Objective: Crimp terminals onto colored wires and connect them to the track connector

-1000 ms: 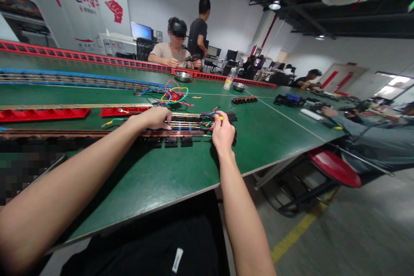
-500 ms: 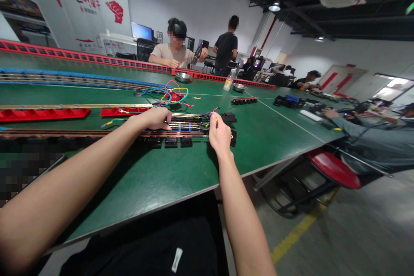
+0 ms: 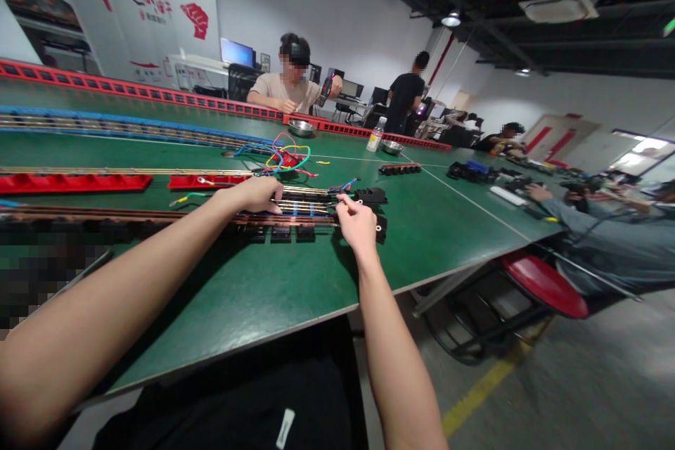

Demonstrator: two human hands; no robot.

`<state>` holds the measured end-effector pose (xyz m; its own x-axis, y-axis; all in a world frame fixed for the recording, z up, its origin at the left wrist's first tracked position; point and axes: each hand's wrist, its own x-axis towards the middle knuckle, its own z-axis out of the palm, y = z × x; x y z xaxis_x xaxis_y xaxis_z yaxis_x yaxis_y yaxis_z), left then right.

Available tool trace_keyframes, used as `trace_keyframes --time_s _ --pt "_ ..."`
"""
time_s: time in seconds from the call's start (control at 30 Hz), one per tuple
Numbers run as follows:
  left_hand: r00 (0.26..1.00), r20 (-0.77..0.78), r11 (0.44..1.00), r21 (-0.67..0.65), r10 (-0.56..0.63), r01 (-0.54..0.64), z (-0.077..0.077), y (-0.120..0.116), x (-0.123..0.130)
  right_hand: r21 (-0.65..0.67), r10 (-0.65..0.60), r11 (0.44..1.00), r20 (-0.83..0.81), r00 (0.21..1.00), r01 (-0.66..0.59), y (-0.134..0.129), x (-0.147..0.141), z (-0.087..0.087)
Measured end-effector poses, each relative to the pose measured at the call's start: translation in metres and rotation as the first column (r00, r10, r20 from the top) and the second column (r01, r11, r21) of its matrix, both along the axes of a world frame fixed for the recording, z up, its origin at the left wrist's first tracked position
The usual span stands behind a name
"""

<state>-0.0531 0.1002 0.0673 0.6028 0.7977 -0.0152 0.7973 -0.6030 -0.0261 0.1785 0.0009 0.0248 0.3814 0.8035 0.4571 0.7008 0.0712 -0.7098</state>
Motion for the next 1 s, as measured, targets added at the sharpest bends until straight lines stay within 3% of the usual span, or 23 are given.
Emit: trace_keyframes --time_s 0.27,0.43,0.73,1.0 --pt "1.0 0.025 1.0 0.01 0.0 0.0 0.001 -0.002 0.0 -0.114 0.026 0.993 0.397 0.918 0.021 -0.01 -0.013 0.006" --pt "1.0 0.022 1.0 0.017 0.001 -0.002 0.001 -0.003 0.0 -0.153 0.025 0.986 0.516 0.856 0.064 -0.013 -0.018 0.007" --pt "1.0 -0.002 1.0 0.014 0.0 0.0 0.004 -0.006 0.002 -0.066 0.042 0.998 0.478 0.877 -0.011 -0.01 -0.021 0.004" --pt "1.0 0.022 1.0 0.021 -0.01 0.009 0.001 -0.004 0.0 -0.02 0.045 0.999 0.263 0.964 -0.041 -0.005 -0.011 0.003"
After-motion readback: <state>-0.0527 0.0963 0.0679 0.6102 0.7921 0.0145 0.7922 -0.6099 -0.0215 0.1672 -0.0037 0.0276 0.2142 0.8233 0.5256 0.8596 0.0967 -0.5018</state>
